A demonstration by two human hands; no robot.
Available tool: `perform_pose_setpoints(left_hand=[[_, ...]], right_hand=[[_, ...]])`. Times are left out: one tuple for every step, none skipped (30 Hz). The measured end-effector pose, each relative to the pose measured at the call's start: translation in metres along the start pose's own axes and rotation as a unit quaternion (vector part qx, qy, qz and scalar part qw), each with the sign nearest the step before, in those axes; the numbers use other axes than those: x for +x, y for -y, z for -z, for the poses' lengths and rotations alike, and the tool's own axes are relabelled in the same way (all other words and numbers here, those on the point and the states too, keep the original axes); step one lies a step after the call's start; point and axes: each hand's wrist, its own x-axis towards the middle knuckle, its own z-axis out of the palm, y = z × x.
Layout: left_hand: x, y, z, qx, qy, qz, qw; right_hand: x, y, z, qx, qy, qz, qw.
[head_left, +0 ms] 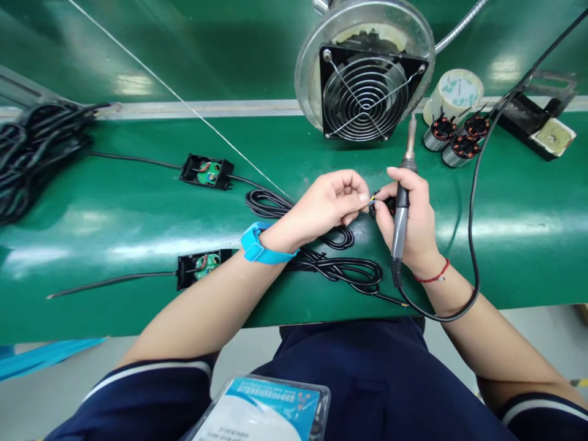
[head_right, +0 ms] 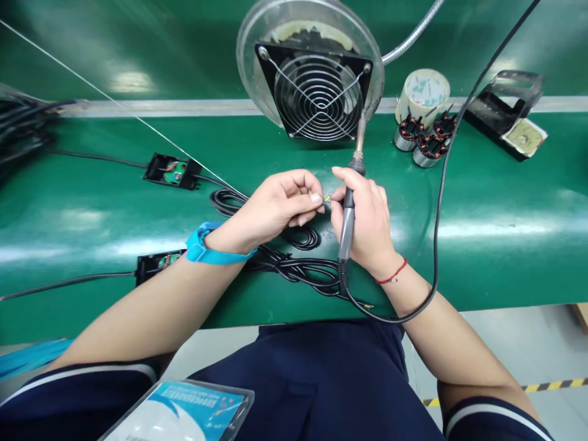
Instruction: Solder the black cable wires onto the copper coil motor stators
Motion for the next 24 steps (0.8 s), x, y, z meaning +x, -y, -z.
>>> perform_pose_setpoints(left_hand=[[0.000,0.000,-0.001,0.007,0.000,-0.007,1.000],[-0.001,0.001,-0.001,0.012,-0.003,-0.012,1.000],[-0.001,0.001,-0.002,0.016,-0.007,-0.015,1.000],[-0.001,0.001,-0.003,0.019,-0.012,-0.016,1.000],[-0.001,0.002,-0.003,0.021,-0.016,-0.017,1.000],[-0.001,0.002,-0.003,0.024,-0.019,-0.018,0.999],[-0.001,0.002,-0.004,0.029,-0.020,-0.019,0.999],[-0.001,0.002,-0.004,0.034,-0.020,-0.021,0.999],[-0.001,0.002,-0.004,0.040,-0.020,-0.024,0.999],[-0.001,0.002,-0.004,0.047,-0.020,-0.027,0.998],[-0.001,0.003,-0.004,0.055,-0.020,-0.031,0.998],[-0.001,0.003,-0.004,0.063,-0.020,-0.036,0.997],[-0.002,0.004,-0.005,0.072,-0.021,-0.043,0.996],[-0.002,0.005,-0.005,0.083,-0.022,-0.051,0.995],[-0.002,0.006,-0.006,0.096,-0.024,-0.060,0.993],[-0.002,0.006,-0.006,0.107,-0.025,-0.068,0.992],[-0.002,0.006,-0.007,0.114,-0.025,-0.071,0.991],[-0.002,0.006,-0.007,0.116,-0.025,-0.070,0.990],[-0.002,0.005,-0.007,0.112,-0.024,-0.060,0.992],[-0.002,0.004,-0.006,0.106,-0.022,-0.043,0.993],[-0.003,0.002,-0.005,0.101,-0.015,-0.020,0.995],[-0.003,0.000,-0.003,0.100,-0.003,0.005,0.995],[-0.003,-0.002,-0.002,0.103,0.014,0.031,0.994],[-0.003,-0.004,-0.001,0.106,0.031,0.054,0.992]], right_hand=[[0.000,-0.001,0.000,0.004,0.001,0.001,1.000],[0.000,-0.002,0.000,0.007,0.001,0.000,1.000],[0.000,-0.002,0.000,0.008,0.001,-0.002,1.000],[0.000,-0.002,0.001,0.006,-0.001,-0.004,1.000],[0.000,-0.002,0.002,0.002,-0.004,-0.007,1.000],[-0.001,-0.002,0.003,-0.003,-0.006,-0.008,1.000],[-0.001,-0.001,0.004,-0.005,-0.008,-0.007,1.000],[-0.001,-0.001,0.004,-0.006,-0.007,-0.004,1.000],[-0.002,0.000,0.005,-0.005,-0.006,0.001,1.000],[-0.002,0.001,0.006,-0.004,-0.003,0.005,1.000],[-0.002,0.001,0.006,-0.002,0.000,0.008,1.000],[-0.002,0.002,0.007,0.000,0.002,0.010,1.000],[-0.002,0.002,0.007,0.004,0.002,0.011,1.000],[-0.002,0.003,0.007,0.011,0.002,0.011,1.000],[-0.002,0.003,0.008,0.020,0.003,0.008,1.000],[-0.003,0.003,0.008,0.030,0.004,0.005,1.000],[-0.003,0.002,0.008,0.039,0.005,0.002,0.999],[-0.003,0.002,0.008,0.046,0.008,-0.002,0.999],[-0.003,0.002,0.008,0.053,0.010,-0.004,0.999],[-0.003,0.001,0.007,0.058,0.011,-0.005,0.998],[-0.003,0.001,0.007,0.064,0.009,-0.006,0.998],[-0.003,0.001,0.006,0.071,0.006,-0.009,0.997],[-0.003,0.001,0.006,0.078,0.002,-0.014,0.997],[-0.003,0.001,0.006,0.086,-0.002,-0.020,0.996]])
